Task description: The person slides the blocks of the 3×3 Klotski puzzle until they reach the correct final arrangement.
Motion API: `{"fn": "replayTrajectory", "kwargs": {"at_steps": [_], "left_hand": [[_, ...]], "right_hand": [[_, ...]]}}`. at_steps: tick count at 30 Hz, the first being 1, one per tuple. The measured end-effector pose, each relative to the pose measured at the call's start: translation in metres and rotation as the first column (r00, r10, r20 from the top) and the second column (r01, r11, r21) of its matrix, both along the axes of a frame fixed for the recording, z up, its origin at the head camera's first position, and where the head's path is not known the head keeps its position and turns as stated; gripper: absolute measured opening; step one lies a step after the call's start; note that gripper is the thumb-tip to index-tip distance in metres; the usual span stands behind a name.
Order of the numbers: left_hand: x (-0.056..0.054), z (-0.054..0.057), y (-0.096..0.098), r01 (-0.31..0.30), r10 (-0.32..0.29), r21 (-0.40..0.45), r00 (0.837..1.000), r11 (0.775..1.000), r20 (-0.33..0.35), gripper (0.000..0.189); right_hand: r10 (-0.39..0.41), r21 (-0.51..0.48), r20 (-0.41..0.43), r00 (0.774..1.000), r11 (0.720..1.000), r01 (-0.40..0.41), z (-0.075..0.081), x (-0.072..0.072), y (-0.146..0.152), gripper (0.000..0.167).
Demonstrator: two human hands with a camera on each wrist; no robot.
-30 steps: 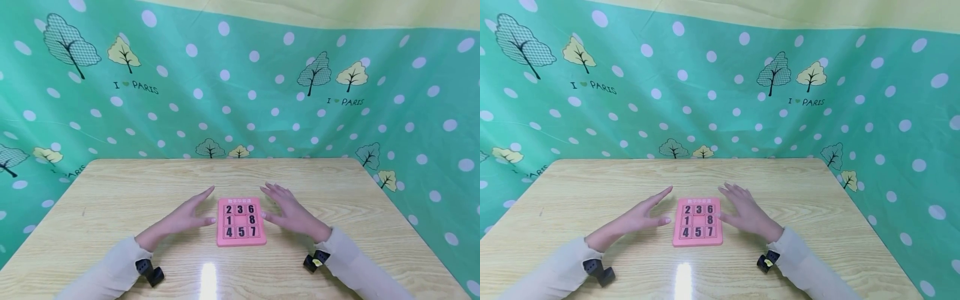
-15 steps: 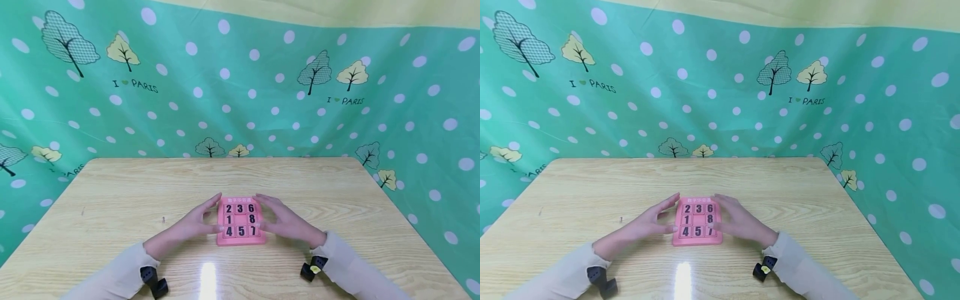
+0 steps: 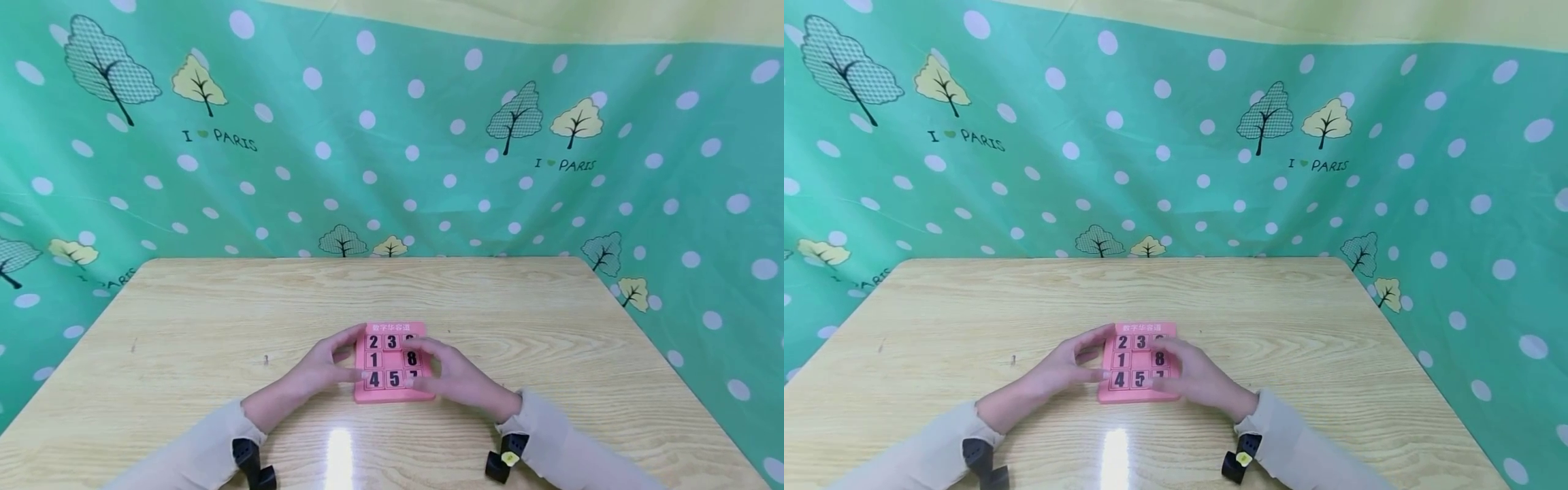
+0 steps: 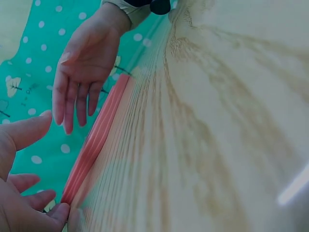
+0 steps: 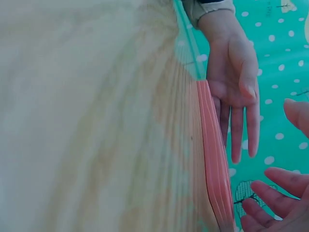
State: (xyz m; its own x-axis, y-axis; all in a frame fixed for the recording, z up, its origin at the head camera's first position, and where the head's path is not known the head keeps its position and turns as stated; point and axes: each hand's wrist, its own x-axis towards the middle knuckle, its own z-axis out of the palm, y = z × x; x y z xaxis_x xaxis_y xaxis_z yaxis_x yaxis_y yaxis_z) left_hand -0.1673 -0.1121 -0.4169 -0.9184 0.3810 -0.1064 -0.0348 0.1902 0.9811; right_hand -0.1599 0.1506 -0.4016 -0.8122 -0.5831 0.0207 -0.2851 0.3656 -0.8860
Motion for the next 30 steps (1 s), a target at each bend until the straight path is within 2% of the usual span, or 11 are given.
{"fn": "replayTrajectory", "kwargs": {"at_steps": [4,9,19,24,30], "left_hand": [[0.001,-0.002,-0.001,-0.02,0.02,-0.001,0.999,1.0,0.033,0.086],[0.002,-0.002,-0.002,-0.022,0.022,-0.003,0.999,1.0,0.029,0.087],[0.003,-0.006,-0.003,-0.017,0.017,-0.059,1.0,0.998,0.001,0.091],[0.003,-0.007,-0.002,-0.014,0.014,-0.079,1.0,0.997,-0.004,0.092],[0.005,-0.008,-0.001,0.034,-0.044,-0.127,0.996,0.991,-0.082,0.095]], "right_hand": [[-0.017,-0.04,0.069,0.997,0.999,0.02,-0.003,0.001,-0.004,0.059],[-0.03,-0.072,0.119,0.992,0.997,0.039,-0.005,0.003,-0.007,0.054],[-0.099,-0.1,0.11,0.989,0.989,0.11,-0.011,0.002,-0.012,0.049],[-0.129,-0.083,0.107,0.986,0.987,0.139,-0.014,0.003,-0.015,0.047],[-0.143,-0.071,0.098,0.985,0.986,0.151,-0.016,0.004,-0.014,0.042]]}}
